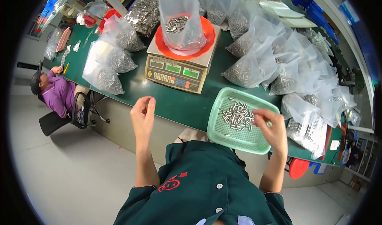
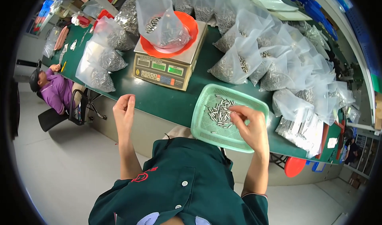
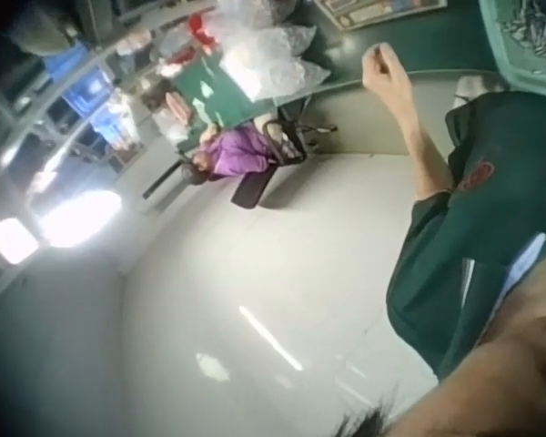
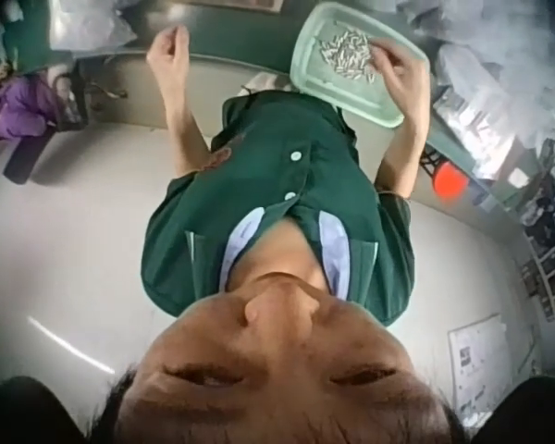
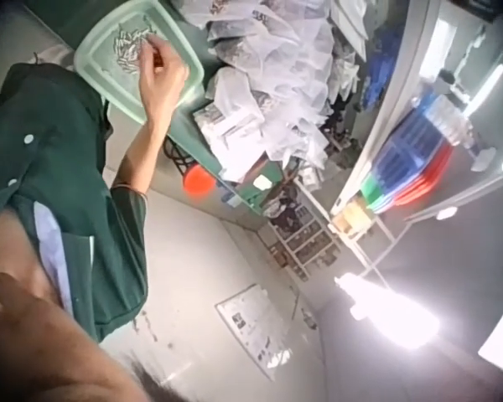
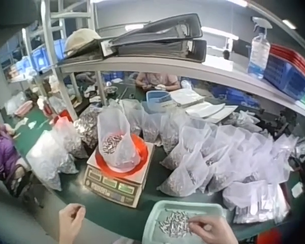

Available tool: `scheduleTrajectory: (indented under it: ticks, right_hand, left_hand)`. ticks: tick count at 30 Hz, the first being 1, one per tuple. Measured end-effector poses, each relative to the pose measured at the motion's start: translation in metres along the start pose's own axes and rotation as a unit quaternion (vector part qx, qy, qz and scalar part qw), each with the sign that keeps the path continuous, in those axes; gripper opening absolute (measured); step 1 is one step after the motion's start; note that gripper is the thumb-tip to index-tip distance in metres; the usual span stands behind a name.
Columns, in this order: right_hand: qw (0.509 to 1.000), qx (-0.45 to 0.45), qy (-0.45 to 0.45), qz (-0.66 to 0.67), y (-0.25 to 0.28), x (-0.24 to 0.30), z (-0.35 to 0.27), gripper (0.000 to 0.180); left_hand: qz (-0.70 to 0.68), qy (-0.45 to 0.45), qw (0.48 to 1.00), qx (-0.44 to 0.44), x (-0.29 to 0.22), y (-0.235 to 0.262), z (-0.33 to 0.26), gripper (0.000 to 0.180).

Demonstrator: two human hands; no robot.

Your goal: Weighing small metal components on a digital scale and placing them into plastic bags.

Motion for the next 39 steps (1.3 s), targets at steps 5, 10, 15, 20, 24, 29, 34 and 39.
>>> scheduleTrajectory:
  ticks: [5,10,15,20,24,29,34,39]
  right_hand:
    - [0.951,0.026,0.278,-0.134,0.012,0.132,0.071,0.015]
    - [0.9,0.054,0.294,-0.317,-0.028,0.192,0.213,0.021]
    - [0.802,0.254,0.068,-0.536,-0.095,0.158,0.341,0.026]
    - [0.852,0.192,-0.034,-0.485,-0.082,0.07,0.391,0.056]
    - [0.851,0.161,-0.148,-0.477,-0.104,0.115,0.364,0.068]
    - [0.872,0.1,-0.083,-0.472,-0.1,0.109,0.343,0.05]
    - [0.919,0.064,0.021,-0.388,-0.107,0.093,0.337,0.046]
    - [0.925,0.06,0.07,-0.369,-0.101,0.095,0.339,0.035]
  left_hand:
    - [-0.282,0.036,0.955,0.086,-0.009,-0.005,0.023,0.031]
    - [-0.672,0.156,0.702,0.178,0.001,-0.029,0.085,0.054]
    - [-0.846,0.187,0.458,0.197,0.0,-0.046,0.146,0.086]
    - [-0.851,0.218,0.432,0.202,-0.033,-0.071,0.175,0.087]
    - [-0.847,0.157,0.458,0.218,-0.027,-0.054,0.189,0.075]
    - [-0.842,0.101,0.461,0.262,-0.036,-0.065,0.2,0.076]
    - [-0.844,0.134,0.46,0.24,-0.031,-0.07,0.202,0.058]
    - [-0.834,0.171,0.444,0.279,-0.023,-0.069,0.191,0.068]
Point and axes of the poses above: each hand's wrist, its own z-axis towards the middle knuckle, its own y-axis out of the back of the hand, x = y × z, the point moved 1 cm from there along z, towards the middle knuckle, and after that the axes turned 15 degrees about x, right-handed, at the moved point
